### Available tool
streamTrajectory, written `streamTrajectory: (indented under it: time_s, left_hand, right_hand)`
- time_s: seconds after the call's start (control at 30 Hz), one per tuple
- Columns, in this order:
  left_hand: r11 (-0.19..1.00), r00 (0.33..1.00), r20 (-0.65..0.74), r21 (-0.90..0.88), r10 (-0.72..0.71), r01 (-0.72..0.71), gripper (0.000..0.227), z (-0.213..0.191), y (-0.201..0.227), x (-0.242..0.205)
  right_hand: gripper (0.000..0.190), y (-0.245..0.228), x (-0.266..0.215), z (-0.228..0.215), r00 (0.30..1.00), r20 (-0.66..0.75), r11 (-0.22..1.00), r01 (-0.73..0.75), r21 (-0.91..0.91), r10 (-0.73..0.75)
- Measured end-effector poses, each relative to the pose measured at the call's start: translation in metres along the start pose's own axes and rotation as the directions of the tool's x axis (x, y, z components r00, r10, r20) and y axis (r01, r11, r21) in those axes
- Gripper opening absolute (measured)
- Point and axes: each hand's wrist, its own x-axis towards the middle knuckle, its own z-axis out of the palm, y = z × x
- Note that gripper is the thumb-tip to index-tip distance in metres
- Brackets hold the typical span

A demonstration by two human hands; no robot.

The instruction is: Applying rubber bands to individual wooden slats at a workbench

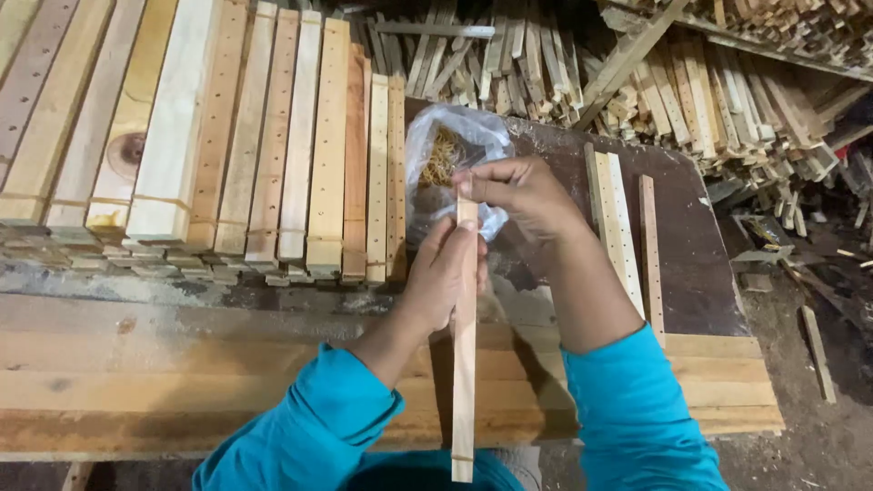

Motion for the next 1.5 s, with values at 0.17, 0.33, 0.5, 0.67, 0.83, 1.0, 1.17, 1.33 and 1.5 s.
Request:
streamTrajectory:
  time_s: [0.17,0.33,0.5,0.67,0.83,1.0,1.17,1.33,1.5]
  left_hand:
    - [0.997,1.000,-0.001,0.070,0.022,-0.022,0.034,-0.001,-0.008,0.001]
    - [0.988,1.000,0.026,0.156,0.017,-0.021,0.039,-0.002,0.001,-0.002]
    - [0.982,0.987,0.060,0.131,-0.146,0.137,0.040,0.004,-0.030,-0.013]
    - [0.967,0.988,0.089,0.234,-0.129,0.106,0.036,0.017,-0.010,-0.022]
    - [0.963,0.989,0.064,0.245,-0.135,0.115,0.038,0.010,-0.021,-0.016]
    - [0.986,0.990,-0.023,0.091,-0.136,0.137,0.041,0.024,0.009,-0.021]
    - [0.971,0.995,0.027,0.221,-0.097,0.089,0.037,0.021,0.050,-0.047]
    - [0.729,0.979,0.152,0.685,-0.132,-0.008,0.060,0.010,0.125,-0.107]
    - [0.244,0.893,0.122,0.938,0.432,-0.246,0.051,-0.033,0.147,-0.136]
  right_hand:
    - [0.019,0.057,0.019,-0.011,1.000,-0.025,0.985,-0.008,0.172,0.012]
    - [0.035,0.032,-0.014,-0.004,1.000,-0.020,0.989,0.001,0.151,0.002]
    - [0.029,0.045,-0.003,-0.038,0.987,-0.160,0.965,0.067,0.254,-0.026]
    - [0.022,0.031,-0.014,-0.040,0.950,-0.299,0.917,0.035,0.398,0.094]
    - [0.025,0.045,-0.020,-0.030,0.931,-0.314,0.878,-0.014,0.479,0.186]
    - [0.036,0.018,-0.055,-0.008,0.943,-0.333,0.995,-0.046,-0.088,0.014]
    - [0.019,0.046,-0.027,-0.018,0.931,-0.348,0.991,-0.077,0.113,0.112]
    - [0.036,-0.023,0.010,0.005,0.935,-0.296,0.974,-0.146,0.174,0.194]
    - [0.053,-0.078,0.053,0.074,0.951,-0.217,0.976,-0.216,0.041,0.220]
